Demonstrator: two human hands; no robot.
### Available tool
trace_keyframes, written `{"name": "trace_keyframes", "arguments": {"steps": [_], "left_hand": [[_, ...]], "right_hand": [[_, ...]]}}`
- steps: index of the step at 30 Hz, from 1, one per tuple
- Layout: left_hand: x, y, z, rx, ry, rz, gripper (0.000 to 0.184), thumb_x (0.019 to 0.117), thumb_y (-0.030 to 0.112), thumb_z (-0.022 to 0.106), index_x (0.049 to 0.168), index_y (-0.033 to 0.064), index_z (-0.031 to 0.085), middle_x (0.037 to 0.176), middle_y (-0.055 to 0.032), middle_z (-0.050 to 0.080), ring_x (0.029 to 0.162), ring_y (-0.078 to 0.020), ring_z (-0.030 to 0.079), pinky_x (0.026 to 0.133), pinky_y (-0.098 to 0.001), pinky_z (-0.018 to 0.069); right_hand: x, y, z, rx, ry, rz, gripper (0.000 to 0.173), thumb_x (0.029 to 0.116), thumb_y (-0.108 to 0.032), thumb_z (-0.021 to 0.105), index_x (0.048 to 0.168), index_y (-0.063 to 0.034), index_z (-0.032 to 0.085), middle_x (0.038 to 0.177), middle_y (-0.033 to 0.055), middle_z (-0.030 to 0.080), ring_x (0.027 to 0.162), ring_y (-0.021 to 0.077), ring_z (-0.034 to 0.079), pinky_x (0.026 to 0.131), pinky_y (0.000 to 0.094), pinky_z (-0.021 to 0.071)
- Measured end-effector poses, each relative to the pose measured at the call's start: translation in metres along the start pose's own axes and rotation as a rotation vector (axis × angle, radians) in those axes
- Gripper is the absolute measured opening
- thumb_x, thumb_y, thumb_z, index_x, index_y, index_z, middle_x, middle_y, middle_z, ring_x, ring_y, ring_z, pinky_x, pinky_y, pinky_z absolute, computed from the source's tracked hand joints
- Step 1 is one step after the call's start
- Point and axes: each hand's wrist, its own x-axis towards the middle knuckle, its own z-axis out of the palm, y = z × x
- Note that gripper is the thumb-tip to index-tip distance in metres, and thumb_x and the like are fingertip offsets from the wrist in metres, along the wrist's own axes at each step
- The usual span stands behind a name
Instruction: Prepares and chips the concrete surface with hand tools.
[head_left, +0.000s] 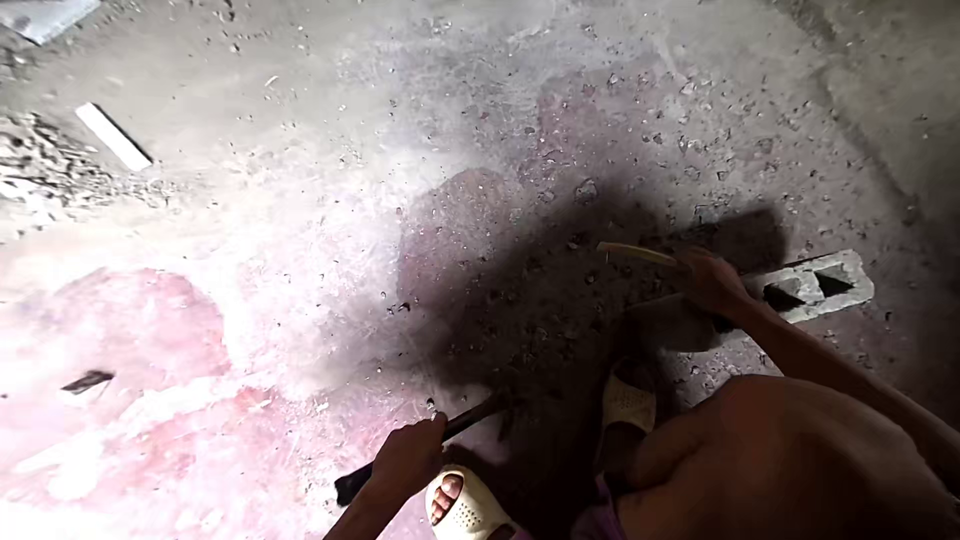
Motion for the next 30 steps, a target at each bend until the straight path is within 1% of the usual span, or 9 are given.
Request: {"name": "trace_keyframes", "arguments": {"steps": [3,5,11,14,16,18,21,24,30], "left_hand": [[-0.005,0.002,-0.013,-0.049,-0.018,-0.07,0.038,0.101,0.031,0.058,0.131,0.0076,0.059,0.112,-0.0212,0.07,0.107,-0.043,0.068,0.088,-0.0628,0.0531],[-0.007,0.0,-0.031,-0.048,-0.003,-0.096,0.038,0.1012,0.031,0.059,0.133,0.0088,0.06,0.11,-0.0215,0.071,0.106,-0.0432,0.068,0.087,-0.0632,0.0531],[-0.023,-0.002,-0.132,-0.012,0.121,-0.127,0.037,0.1014,0.031,0.062,0.129,0.0073,0.063,0.102,-0.0264,0.07,0.098,-0.0499,0.068,0.081,-0.0699,0.0517],[-0.027,0.001,-0.174,-0.111,0.152,-0.155,0.04,0.1037,0.037,0.06,0.128,0.0049,0.061,0.1,-0.027,0.068,0.096,-0.0488,0.067,0.082,-0.0703,0.0499],[-0.026,0.005,-0.182,-0.299,0.195,-0.137,0.04,0.1055,0.039,0.058,0.125,0.0035,0.06,0.091,-0.0223,0.064,0.083,-0.0401,0.064,0.075,-0.0625,0.051],[-0.026,0.011,-0.184,-0.549,0.227,-0.126,0.039,0.1066,0.042,0.055,0.12,0.0054,0.058,0.078,-0.0104,0.057,0.061,-0.0222,0.057,0.058,-0.0425,0.0516],[-0.015,0.028,-0.188,-0.942,0.235,-0.09,0.028,0.1066,0.034,0.058,0.112,0.0071,0.053,0.065,-0.0004,0.048,0.045,-0.0089,0.048,0.044,-0.0241,0.0468],[0.016,0.042,-0.194,-1.151,0.268,-0.036,0.024,0.1075,0.029,0.056,0.111,0.0051,0.053,0.063,0.0,0.048,0.043,-0.0076,0.047,0.042,-0.0218,0.0468],[0.121,0.035,-0.184,-1.353,0.318,-0.106,0.031,0.1078,0.035,0.055,0.112,0.0054,0.05,0.064,-0.0004,0.046,0.042,-0.0093,0.045,0.042,-0.0243,0.0474]], "right_hand": [[0.005,0.008,0.006,0.075,-0.055,0.072,0.035,0.1043,-0.039,0.062,0.117,-0.0073,0.071,0.104,0.0207,0.071,0.097,0.0413,0.069,0.082,0.0665,0.0528],[0.003,0.01,0.009,0.067,-0.053,0.07,0.03,0.1028,-0.039,0.065,0.107,-0.0095,0.072,0.09,0.0176,0.071,0.084,0.039,0.069,0.072,0.0644,0.0532],[0.003,0.009,-0.003,0.094,-0.177,0.078,0.026,0.1028,-0.035,0.065,0.115,-0.0126,0.072,0.099,0.0166,0.072,0.095,0.0388,0.07,0.08,0.064,0.0535],[0.002,0.009,-0.003,0.135,-0.188,0.092,0.032,0.1044,-0.039,0.062,0.111,-0.0083,0.071,0.095,0.0189,0.071,0.092,0.0406,0.069,0.079,0.0648,0.0522],[0.004,0.011,-0.003,0.127,-0.197,0.109,0.037,0.1052,-0.041,0.06,0.108,-0.0052,0.069,0.092,0.0209,0.069,0.091,0.0422,0.068,0.078,0.0656,0.051],[0.007,0.009,-0.005,0.129,-0.221,0.131,0.042,0.1067,-0.044,0.056,0.113,-0.004,0.067,0.094,0.0232,0.069,0.094,0.0443,0.067,0.08,0.0668,0.0498],[0.008,0.008,-0.007,0.181,-0.215,0.154,0.045,0.1096,-0.042,0.049,0.137,-0.0084,0.058,0.102,0.0273,0.069,0.098,0.0491,0.067,0.084,0.0704,0.0484],[0.016,0.011,-0.006,0.269,-0.211,0.219,0.049,0.1109,-0.043,0.045,0.145,-0.0082,0.049,0.105,0.0292,0.067,0.099,0.0506,0.066,0.085,0.071,0.0484],[0.049,-0.016,-0.022,0.272,-0.286,0.154,0.041,0.1134,-0.034,0.039,0.127,0.0018,0.057,0.092,0.0255,0.061,0.082,0.041,0.062,0.076,0.0614,0.0504]]}}
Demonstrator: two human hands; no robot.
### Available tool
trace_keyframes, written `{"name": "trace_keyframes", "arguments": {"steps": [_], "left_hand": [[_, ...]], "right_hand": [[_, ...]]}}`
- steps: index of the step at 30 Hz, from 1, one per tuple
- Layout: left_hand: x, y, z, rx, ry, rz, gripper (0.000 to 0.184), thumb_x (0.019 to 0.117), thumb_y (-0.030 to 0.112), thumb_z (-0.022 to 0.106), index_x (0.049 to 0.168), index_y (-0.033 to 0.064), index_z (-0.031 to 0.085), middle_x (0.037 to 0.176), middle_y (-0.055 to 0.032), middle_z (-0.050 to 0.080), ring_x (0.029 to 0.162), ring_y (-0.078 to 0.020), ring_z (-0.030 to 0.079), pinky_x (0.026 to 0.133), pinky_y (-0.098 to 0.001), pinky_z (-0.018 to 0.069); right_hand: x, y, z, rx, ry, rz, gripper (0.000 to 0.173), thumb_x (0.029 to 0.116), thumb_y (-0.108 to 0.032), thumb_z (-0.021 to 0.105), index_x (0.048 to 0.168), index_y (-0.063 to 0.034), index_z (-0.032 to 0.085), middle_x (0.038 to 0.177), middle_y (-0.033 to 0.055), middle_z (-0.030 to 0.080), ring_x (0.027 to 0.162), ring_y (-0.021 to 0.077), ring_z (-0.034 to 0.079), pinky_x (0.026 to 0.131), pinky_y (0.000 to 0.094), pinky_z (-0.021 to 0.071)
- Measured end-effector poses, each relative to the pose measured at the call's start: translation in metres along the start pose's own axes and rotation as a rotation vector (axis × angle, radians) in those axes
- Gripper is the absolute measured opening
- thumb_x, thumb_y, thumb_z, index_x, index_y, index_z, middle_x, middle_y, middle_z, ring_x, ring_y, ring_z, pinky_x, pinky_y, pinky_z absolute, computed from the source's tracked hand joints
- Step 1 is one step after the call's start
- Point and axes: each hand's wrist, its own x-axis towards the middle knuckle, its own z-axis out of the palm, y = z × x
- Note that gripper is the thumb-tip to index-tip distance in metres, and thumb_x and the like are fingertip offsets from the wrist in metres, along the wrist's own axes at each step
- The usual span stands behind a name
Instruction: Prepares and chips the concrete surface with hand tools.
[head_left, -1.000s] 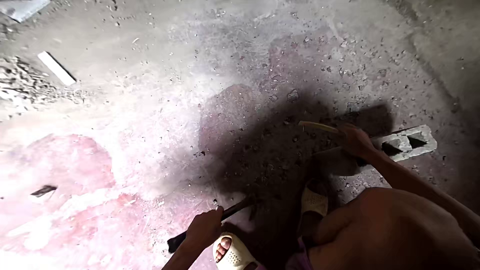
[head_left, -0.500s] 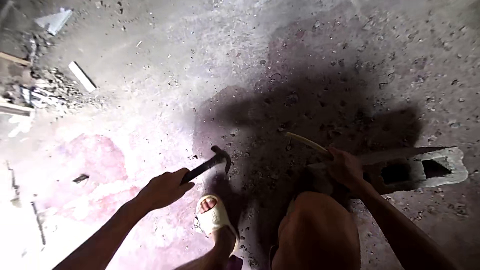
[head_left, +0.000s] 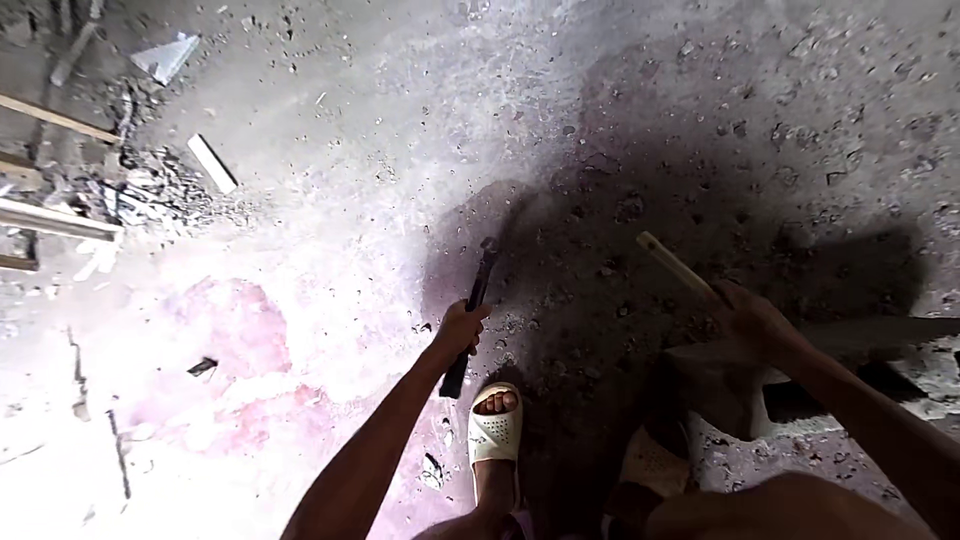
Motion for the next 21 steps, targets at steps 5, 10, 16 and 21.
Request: {"name": "trace_keyframes", "arguments": {"steps": [5,10,16,21], "left_hand": [[0.01,-0.042,-0.001,-0.33,-0.084,-0.033,0.026,0.1093,0.033,0.051,0.106,0.0083,0.047,0.059,0.0027,0.041,0.04,-0.0075,0.043,0.041,-0.0229,0.0475],[0.004,-0.076,-0.004,-0.576,-0.131,-0.098,0.022,0.1098,0.03,0.05,0.107,0.0089,0.046,0.059,0.0024,0.041,0.04,-0.0085,0.041,0.039,-0.0239,0.0449],[0.002,-0.079,-0.018,-0.466,-0.029,-0.076,0.027,0.1106,0.034,0.048,0.105,0.0076,0.046,0.058,0.0025,0.039,0.039,-0.0084,0.04,0.038,-0.0237,0.0436],[-0.021,-0.05,-0.041,0.008,0.077,0.137,0.043,0.1094,0.045,0.047,0.116,0.0031,0.053,0.064,-0.0038,0.051,0.046,-0.0143,0.053,0.048,-0.0313,0.0532]], "right_hand": [[0.034,-0.071,0.018,-0.081,-0.198,-0.109,0.039,0.1135,-0.033,0.04,0.124,-0.0009,0.059,0.09,0.0192,0.061,0.077,0.0335,0.061,0.072,0.0547,0.0512],[0.087,-0.151,0.061,-0.058,-0.226,-0.172,0.044,0.1121,-0.039,0.044,0.133,-0.0021,0.056,0.105,0.0232,0.066,0.09,0.037,0.065,0.081,0.0573,0.0526],[0.136,-0.197,0.095,-0.005,-0.184,-0.214,0.045,0.1128,-0.04,0.041,0.128,-0.006,0.066,0.106,0.0203,0.067,0.093,0.0343,0.064,0.084,0.0568,0.0503],[0.148,-0.196,0.106,-0.218,-0.089,-0.339,0.046,0.1107,-0.044,0.043,0.118,-0.0075,0.07,0.101,0.0206,0.07,0.094,0.0406,0.069,0.079,0.0654,0.0515]]}}
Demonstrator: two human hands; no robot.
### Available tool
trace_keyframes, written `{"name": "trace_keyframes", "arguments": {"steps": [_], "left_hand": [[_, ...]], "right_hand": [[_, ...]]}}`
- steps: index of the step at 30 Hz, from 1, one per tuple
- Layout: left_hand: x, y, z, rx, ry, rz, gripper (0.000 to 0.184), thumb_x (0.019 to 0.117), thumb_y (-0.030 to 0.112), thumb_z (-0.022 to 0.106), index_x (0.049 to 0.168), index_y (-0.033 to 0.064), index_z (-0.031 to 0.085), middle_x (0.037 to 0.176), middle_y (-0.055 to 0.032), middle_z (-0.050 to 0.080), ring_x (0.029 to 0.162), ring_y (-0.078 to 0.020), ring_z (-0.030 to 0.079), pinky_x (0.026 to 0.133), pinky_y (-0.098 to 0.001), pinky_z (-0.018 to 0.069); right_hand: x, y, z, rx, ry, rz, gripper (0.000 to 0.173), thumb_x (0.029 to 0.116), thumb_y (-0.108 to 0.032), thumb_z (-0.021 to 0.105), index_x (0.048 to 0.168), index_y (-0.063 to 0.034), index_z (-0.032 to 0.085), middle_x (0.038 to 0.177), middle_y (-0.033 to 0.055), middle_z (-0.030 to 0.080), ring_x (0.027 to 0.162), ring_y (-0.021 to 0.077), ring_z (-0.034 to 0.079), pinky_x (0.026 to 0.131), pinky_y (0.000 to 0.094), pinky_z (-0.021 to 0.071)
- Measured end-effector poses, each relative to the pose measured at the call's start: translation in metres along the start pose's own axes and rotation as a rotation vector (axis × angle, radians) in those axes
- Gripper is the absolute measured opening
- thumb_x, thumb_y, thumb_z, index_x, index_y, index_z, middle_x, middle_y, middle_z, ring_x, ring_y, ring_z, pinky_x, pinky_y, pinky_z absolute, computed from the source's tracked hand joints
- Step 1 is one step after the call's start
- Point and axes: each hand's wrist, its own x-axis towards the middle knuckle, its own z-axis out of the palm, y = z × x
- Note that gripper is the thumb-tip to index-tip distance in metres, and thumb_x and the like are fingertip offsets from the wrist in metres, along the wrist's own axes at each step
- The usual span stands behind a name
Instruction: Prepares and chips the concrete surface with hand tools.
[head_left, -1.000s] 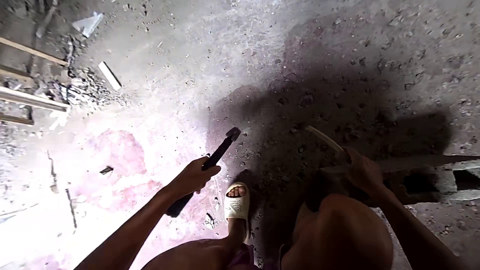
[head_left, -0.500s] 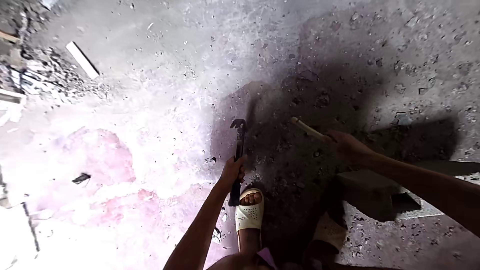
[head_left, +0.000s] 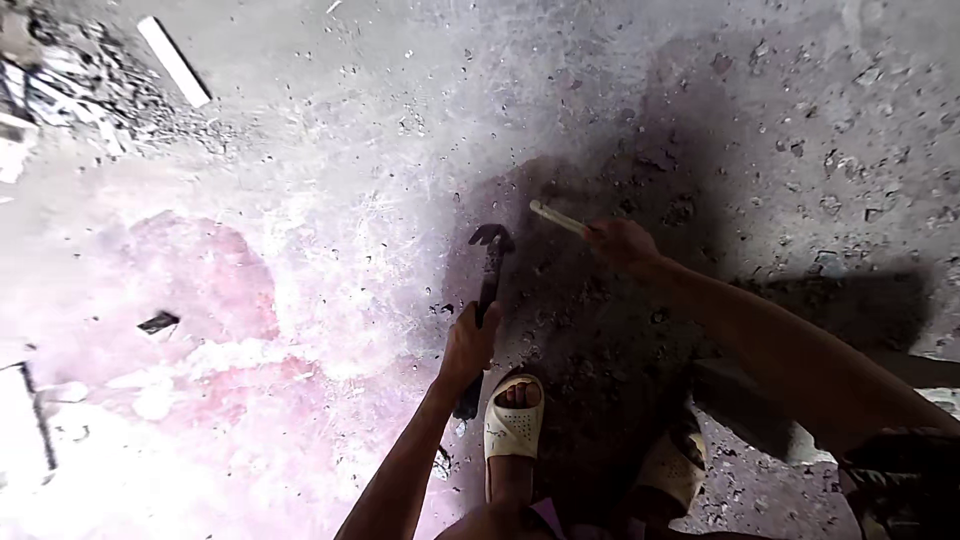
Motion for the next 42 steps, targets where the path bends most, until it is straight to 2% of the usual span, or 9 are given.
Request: {"name": "trace_keyframes", "arguments": {"steps": [8,13,20,22,25,30,34,37,42], "left_hand": [[-0.009,0.028,0.024,0.063,0.308,0.544,0.063,0.1043,0.065,0.032,0.113,0.006,0.054,0.06,0.0001,0.049,0.046,-0.0145,0.053,0.045,-0.0367,0.0502],[0.041,0.044,0.036,0.283,0.177,0.195,0.064,0.1079,0.06,0.031,0.12,0.0016,0.055,0.077,-0.017,0.061,0.063,-0.0322,0.064,0.061,-0.0528,0.0562],[0.003,0.043,0.036,-0.071,0.37,0.509,0.062,0.1049,0.066,0.027,0.111,0.0102,0.053,0.055,-0.0017,0.044,0.04,-0.0171,0.046,0.039,-0.0376,0.0457],[0.023,0.033,0.047,0.054,0.38,0.408,0.058,0.1086,0.057,0.03,0.119,0.0048,0.054,0.064,-0.009,0.051,0.051,-0.024,0.054,0.049,-0.0445,0.05],[0.046,0.041,0.036,0.237,0.216,0.196,0.07,0.1068,0.064,0.027,0.122,0.0015,0.056,0.08,-0.0203,0.063,0.068,-0.0369,0.065,0.063,-0.0565,0.0552],[-0.001,0.045,0.023,-0.173,0.352,0.431,0.06,0.1074,0.062,0.025,0.108,0.0093,0.053,0.056,-0.0019,0.043,0.039,-0.0164,0.045,0.038,-0.0371,0.0462],[0.03,0.023,0.047,-0.063,0.323,0.341,0.061,0.11,0.054,0.026,0.114,0.001,0.056,0.064,-0.0097,0.051,0.049,-0.0225,0.051,0.049,-0.0435,0.05],[0.044,0.036,0.031,-0.001,0.122,0.169,0.08,0.103,0.072,0.018,0.111,0.0031,0.056,0.068,-0.0119,0.053,0.049,-0.0262,0.055,0.049,-0.047,0.0536],[-0.007,0.037,0.034,-0.332,0.364,0.506,0.057,0.1073,0.061,0.025,0.097,0.0117,0.05,0.051,0.0017,0.041,0.036,-0.0123,0.041,0.036,-0.0318,0.0443]], "right_hand": [[-0.01,-0.01,0.001,-0.133,0.031,0.006,0.046,0.1104,-0.045,0.042,0.115,-0.0099,0.071,0.102,0.0187,0.072,0.098,0.0408,0.07,0.079,0.0644,0.0521],[-0.009,-0.01,-0.002,-0.169,0.025,-0.01,0.044,0.1096,-0.045,0.043,0.107,-0.0103,0.07,0.099,0.0178,0.072,0.097,0.0403,0.07,0.077,0.0633,0.0514],[-0.007,-0.012,-0.006,-0.2,0.024,-0.007,0.046,0.1093,-0.045,0.043,0.104,-0.0101,0.071,0.099,0.0176,0.072,0.098,0.0396,0.07,0.077,0.0625,0.0517],[-0.005,-0.014,-0.008,-0.217,0.029,-0.032,0.043,0.1092,-0.042,0.043,0.101,-0.0087,0.07,0.097,0.0181,0.071,0.096,0.0396,0.069,0.075,0.062,0.0511],[-0.006,-0.021,-0.008,-0.238,0.038,-0.044,0.042,0.109,-0.038,0.044,0.099,-0.0055,0.069,0.095,0.0209,0.071,0.096,0.042,0.069,0.076,0.0633,0.0512],[-0.007,-0.024,-0.007,-0.243,0.037,-0.01,0.046,0.1095,-0.042,0.043,0.101,-0.0061,0.071,0.099,0.0209,0.072,0.099,0.0425,0.069,0.079,0.065,0.0516],[-0.006,-0.027,-0.008,-0.246,0.024,-0.003,0.045,0.1092,-0.041,0.045,0.105,-0.0059,0.071,0.103,0.0216,0.072,0.101,0.0432,0.069,0.08,0.066,0.0514],[-0.008,-0.033,-0.012,-0.278,0.001,0.022,0.047,0.1097,-0.042,0.043,0.106,-0.0054,0.071,0.105,0.0218,0.072,0.104,0.0424,0.069,0.082,0.0645,0.0514],[-0.007,-0.035,-0.009,-0.302,0.012,0.038,0.05,0.1095,-0.045,0.042,0.103,-0.0054,0.072,0.103,0.0209,0.072,0.102,0.0415,0.069,0.081,0.0643,0.0513]]}}
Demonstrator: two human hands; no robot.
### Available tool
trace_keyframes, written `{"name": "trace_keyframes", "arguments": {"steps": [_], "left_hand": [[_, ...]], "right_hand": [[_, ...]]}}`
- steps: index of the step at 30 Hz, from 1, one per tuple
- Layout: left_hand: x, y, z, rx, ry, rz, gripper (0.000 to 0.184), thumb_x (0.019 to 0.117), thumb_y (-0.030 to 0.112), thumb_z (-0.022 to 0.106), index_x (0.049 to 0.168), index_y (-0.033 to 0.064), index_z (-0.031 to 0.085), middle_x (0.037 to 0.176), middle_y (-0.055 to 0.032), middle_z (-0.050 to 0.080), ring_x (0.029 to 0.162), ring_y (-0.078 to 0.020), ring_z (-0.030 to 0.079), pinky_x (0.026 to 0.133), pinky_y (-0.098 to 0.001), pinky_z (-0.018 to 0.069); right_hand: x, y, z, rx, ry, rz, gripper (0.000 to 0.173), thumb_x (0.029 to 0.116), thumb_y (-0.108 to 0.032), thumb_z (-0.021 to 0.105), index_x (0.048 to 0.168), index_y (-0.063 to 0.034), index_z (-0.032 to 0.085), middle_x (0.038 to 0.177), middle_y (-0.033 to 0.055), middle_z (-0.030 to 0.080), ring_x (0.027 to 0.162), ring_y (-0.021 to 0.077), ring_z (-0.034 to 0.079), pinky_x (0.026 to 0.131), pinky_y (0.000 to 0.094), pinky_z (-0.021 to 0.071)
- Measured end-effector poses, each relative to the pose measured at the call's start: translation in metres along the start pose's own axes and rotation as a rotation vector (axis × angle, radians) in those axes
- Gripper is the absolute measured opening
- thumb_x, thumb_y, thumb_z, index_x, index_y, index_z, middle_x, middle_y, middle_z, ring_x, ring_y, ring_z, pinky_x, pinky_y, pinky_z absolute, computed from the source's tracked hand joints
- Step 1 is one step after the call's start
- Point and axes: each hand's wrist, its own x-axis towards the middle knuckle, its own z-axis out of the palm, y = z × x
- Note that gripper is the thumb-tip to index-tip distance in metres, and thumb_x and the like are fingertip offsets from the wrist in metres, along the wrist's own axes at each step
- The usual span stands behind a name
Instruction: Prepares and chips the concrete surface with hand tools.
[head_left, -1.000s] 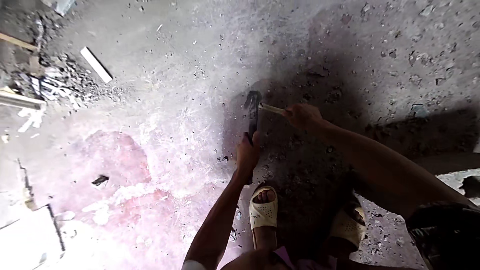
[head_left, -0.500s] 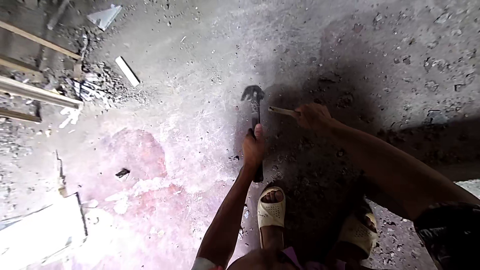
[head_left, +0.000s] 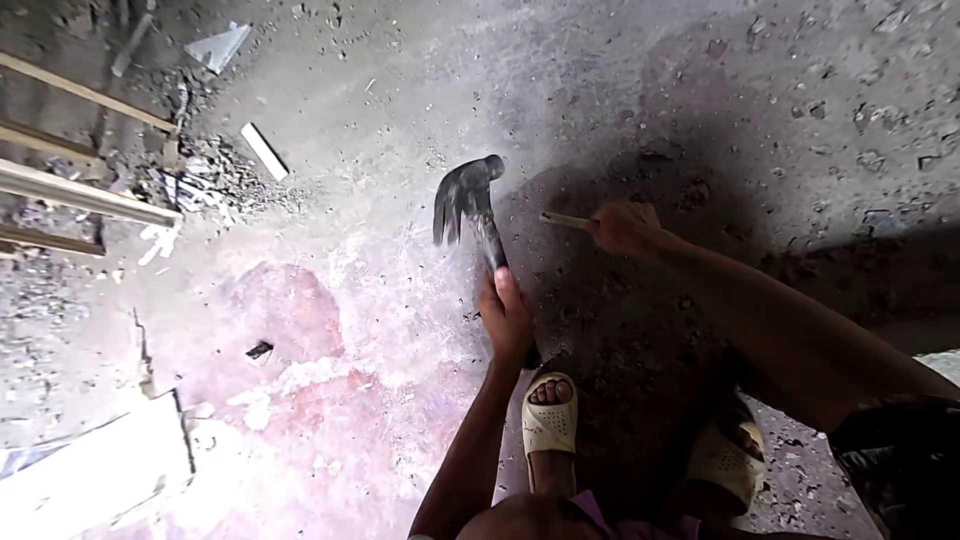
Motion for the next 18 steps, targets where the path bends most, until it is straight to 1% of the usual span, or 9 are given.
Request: {"name": "trace_keyframes", "arguments": {"steps": [1,3,4,6,10,13,15,16,18], "left_hand": [[0.002,-0.016,0.007,0.038,0.027,0.055,0.055,0.1085,0.057,0.025,0.099,0.0096,0.051,0.053,0.0016,0.042,0.038,-0.0119,0.043,0.037,-0.0318,0.0451],[0.019,-0.041,0.014,0.282,-0.073,-0.065,0.063,0.11,0.054,0.025,0.114,-0.0005,0.057,0.064,-0.0092,0.051,0.05,-0.0222,0.052,0.05,-0.0433,0.0508],[0.032,-0.044,0.013,0.378,-0.186,-0.192,0.073,0.1076,0.062,0.021,0.117,-0.0001,0.058,0.07,-0.0137,0.056,0.054,-0.0275,0.058,0.054,-0.0492,0.0544],[0.043,-0.028,0.004,0.343,-0.264,-0.332,0.081,0.1006,0.076,0.018,0.113,0.0055,0.055,0.068,-0.0113,0.052,0.05,-0.027,0.054,0.049,-0.0478,0.0523],[0.019,0.019,-0.013,0.038,-0.096,-0.06,0.055,0.1078,0.062,0.025,0.1,0.013,0.05,0.052,-0.0001,0.039,0.036,-0.0149,0.041,0.035,-0.0339,0.0443],[0.013,-0.01,-0.003,0.084,-0.039,0.059,0.057,0.1078,0.061,0.022,0.105,0.0104,0.05,0.053,-0.0007,0.04,0.037,-0.0144,0.042,0.036,-0.0332,0.0436],[0.032,-0.041,0.002,0.308,-0.155,-0.136,0.064,0.1091,0.057,0.025,0.114,0.0015,0.056,0.064,-0.0086,0.05,0.048,-0.0226,0.052,0.048,-0.0439,0.0514],[0.042,-0.043,0.001,0.368,-0.223,-0.25,0.07,0.1073,0.063,0.025,0.11,0.0011,0.057,0.065,-0.0099,0.053,0.048,-0.0239,0.054,0.049,-0.0452,0.0533],[0.046,-0.015,-0.012,0.334,-0.266,-0.336,0.075,0.1043,0.07,0.021,0.107,0.0037,0.055,0.063,-0.0074,0.05,0.046,-0.0222,0.052,0.047,-0.0436,0.053]], "right_hand": [[0.001,0.001,-0.001,0.0,-0.002,-0.003,0.049,0.1093,-0.044,0.043,0.103,-0.005,0.072,0.103,0.0214,0.072,0.102,0.042,0.069,0.081,0.0643,0.0512],[0.002,0.001,-0.003,-0.003,-0.007,-0.018,0.047,0.1089,-0.043,0.045,0.103,-0.0043,0.071,0.104,0.0223,0.072,0.103,0.0429,0.069,0.081,0.0646,0.0513],[0.0,0.0,-0.004,0.001,-0.008,-0.021,0.047,0.1089,-0.042,0.045,0.103,-0.0035,0.071,0.104,0.0232,0.072,0.103,0.0436,0.069,0.081,0.065,0.0511],[-0.002,-0.002,-0.006,-0.007,-0.011,-0.016,0.047,0.1092,-0.042,0.045,0.105,-0.0035,0.071,0.105,0.0232,0.072,0.104,0.0435,0.069,0.082,0.0649,0.0514],[-0.001,-0.001,-0.001,-0.014,-0.004,0.008,0.048,0.109,-0.044,0.043,0.103,-0.0055,0.071,0.103,0.0214,0.072,0.103,0.0415,0.069,0.081,0.0633,0.0513],[0.0,-0.001,-0.001,0.0,-0.016,0.019,0.047,0.1088,-0.043,0.044,0.104,-0.0057,0.072,0.104,0.0212,0.072,0.104,0.0417,0.069,0.081,0.0636,0.0517],[0.0,-0.002,-0.001,0.018,-0.01,0.011,0.045,0.1082,-0.041,0.046,0.103,-0.0044,0.071,0.103,0.0228,0.072,0.103,0.0433,0.069,0.081,0.0651,0.0509],[0.0,-0.002,0.0,0.025,-0.004,0.009,0.044,0.108,-0.04,0.046,0.103,-0.0038,0.072,0.104,0.0235,0.072,0.103,0.0439,0.069,0.081,0.066,0.0506],[-0.001,-0.002,0.001,0.023,0.006,0.014,0.043,0.1077,-0.039,0.047,0.104,-0.0042,0.072,0.105,0.0231,0.072,0.104,0.0435,0.069,0.082,0.0655,0.0509]]}}
